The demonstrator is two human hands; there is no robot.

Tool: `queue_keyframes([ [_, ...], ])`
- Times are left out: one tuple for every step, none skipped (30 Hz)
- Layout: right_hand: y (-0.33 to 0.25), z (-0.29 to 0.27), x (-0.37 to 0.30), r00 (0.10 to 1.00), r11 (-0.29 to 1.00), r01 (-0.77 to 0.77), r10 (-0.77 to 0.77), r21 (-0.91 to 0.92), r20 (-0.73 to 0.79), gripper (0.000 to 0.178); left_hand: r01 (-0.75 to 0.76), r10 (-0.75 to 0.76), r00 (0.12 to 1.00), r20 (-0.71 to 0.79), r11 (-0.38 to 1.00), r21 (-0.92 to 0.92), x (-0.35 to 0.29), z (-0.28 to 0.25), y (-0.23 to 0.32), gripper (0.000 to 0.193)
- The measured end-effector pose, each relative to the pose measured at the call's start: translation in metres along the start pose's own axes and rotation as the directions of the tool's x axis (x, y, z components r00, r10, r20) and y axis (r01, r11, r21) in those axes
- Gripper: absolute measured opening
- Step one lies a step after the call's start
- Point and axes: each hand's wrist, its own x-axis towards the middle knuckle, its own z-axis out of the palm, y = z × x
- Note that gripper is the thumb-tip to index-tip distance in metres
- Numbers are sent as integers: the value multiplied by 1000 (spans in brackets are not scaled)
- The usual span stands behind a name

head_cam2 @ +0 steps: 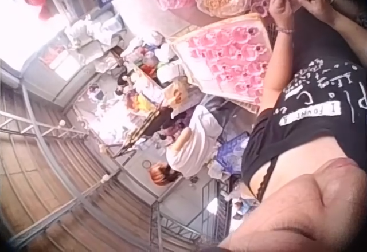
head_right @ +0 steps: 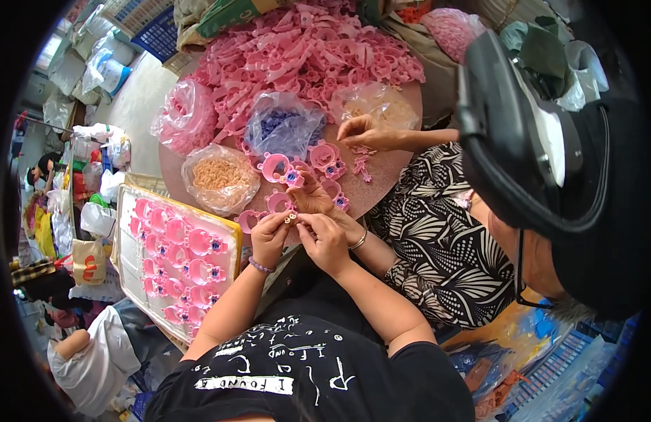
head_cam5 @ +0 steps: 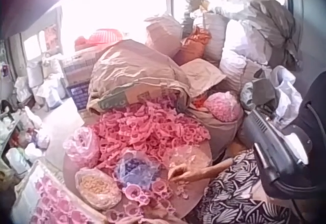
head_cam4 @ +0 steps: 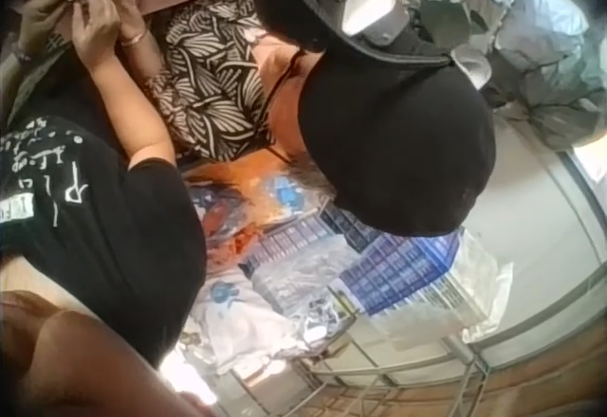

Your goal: Decorating small pink plastic toy frames by sticking blue decorative flowers onto them.

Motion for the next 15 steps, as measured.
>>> queue_keyframes([
  [1,-1,0,1000,1000,3,-3,1,7,16,2,-2,1000,-7,1000,0,-1,-1,0,22],
  [2,-2,1,1000,1000,-17,17,5,-10,15,2,-2,1000,-11,1000,-7,-2,-1,-1,22],
  [4,-2,1,999,999,-37,37,8,-27,14,2,-2,1000,-15,1000,-14,-3,-2,-2,22],
  [6,-2,2,998,1000,17,-19,-24,-56,15,10,-11,1000,-20,1000,-16,-5,-3,-1,22],
  [7,-3,3,999,1000,14,-16,-24,-46,15,25,-25,999,-24,999,-22,-6,-4,0,22],
  [6,-4,4,998,999,-35,35,3,-56,15,39,-40,999,-29,999,-28,-7,-4,0,21],
  [5,-4,6,994,996,-81,83,32,-67,15,43,-44,998,-33,999,-29,-5,-4,0,21],
  [9,-3,6,993,994,-106,107,30,-58,13,64,-67,996,-60,996,-62,0,-2,-1,21],
  [11,-1,3,993,994,-104,106,29,-54,13,81,-89,992,-85,992,-96,5,-1,-1,21],
  [14,2,2,993,992,-115,116,43,-27,13,55,-62,989,-137,997,-53,10,-1,-15,21],
  [17,5,0,992,990,-128,128,54,-3,12,49,-56,988,-145,997,-53,16,2,-25,21],
  [24,9,-4,988,985,-153,152,83,17,12,122,-160,970,-184,971,-204,21,6,-33,21],
  [26,11,-8,990,986,-144,143,82,15,12,183,-266,943,-201,917,-355,26,9,-38,20],
  [27,12,-11,984,983,-175,172,56,56,12,156,-218,955,-200,946,-285,29,8,-41,19],
  [29,13,-15,975,979,-203,199,29,95,13,144,-207,957,-204,947,-286,29,8,-44,19],
])
